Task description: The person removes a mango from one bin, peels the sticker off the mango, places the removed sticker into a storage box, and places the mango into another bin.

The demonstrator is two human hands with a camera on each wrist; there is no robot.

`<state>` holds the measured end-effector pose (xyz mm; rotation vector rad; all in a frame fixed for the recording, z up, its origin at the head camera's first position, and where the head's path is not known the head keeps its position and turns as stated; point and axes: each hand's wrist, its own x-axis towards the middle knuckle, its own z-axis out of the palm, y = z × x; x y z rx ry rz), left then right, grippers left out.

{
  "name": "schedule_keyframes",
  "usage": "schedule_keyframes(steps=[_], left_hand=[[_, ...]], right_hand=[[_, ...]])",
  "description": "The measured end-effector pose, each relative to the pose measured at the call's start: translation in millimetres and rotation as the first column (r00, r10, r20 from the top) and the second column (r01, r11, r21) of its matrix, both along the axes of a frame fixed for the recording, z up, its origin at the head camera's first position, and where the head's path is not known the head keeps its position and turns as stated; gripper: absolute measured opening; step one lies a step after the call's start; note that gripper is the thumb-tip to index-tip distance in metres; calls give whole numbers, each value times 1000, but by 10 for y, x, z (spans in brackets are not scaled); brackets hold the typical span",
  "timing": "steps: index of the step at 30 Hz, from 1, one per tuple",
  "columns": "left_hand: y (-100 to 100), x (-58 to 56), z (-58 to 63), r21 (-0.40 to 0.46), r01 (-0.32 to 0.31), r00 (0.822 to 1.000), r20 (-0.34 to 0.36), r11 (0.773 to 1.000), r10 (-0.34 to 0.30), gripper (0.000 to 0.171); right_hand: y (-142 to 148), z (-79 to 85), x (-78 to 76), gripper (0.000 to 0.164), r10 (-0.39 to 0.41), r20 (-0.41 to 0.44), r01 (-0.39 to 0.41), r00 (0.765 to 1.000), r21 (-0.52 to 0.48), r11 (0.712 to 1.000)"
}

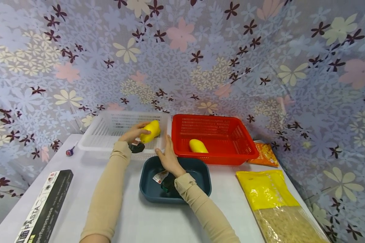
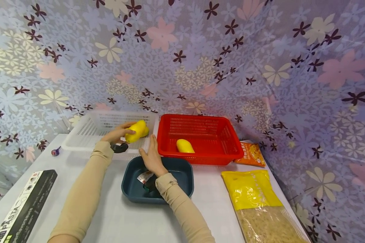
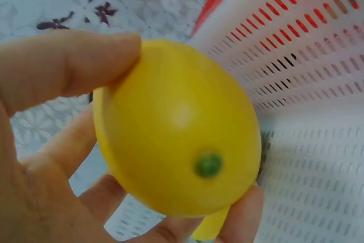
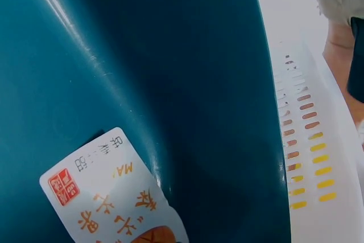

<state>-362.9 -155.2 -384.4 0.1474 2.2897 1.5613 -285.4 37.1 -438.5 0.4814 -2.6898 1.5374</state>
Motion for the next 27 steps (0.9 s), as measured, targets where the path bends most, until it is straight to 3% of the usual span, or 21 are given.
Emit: schedule_keyframes(steps=[7, 16, 27], left_hand=[[58, 153, 92, 88, 17, 994, -105, 996, -7, 64], [97, 409, 144, 45, 31, 964, -267, 999, -18, 62], [210, 836, 139, 124, 151, 924, -370, 981, -95, 61]], right_hand=[[0, 6, -8, 76, -18, -2, 18, 1000, -10, 1000], [-16, 10, 3, 77, -14, 11, 14, 1000, 3, 1000], [-8, -2, 2, 79, 15, -24, -15, 1000, -28, 999]])
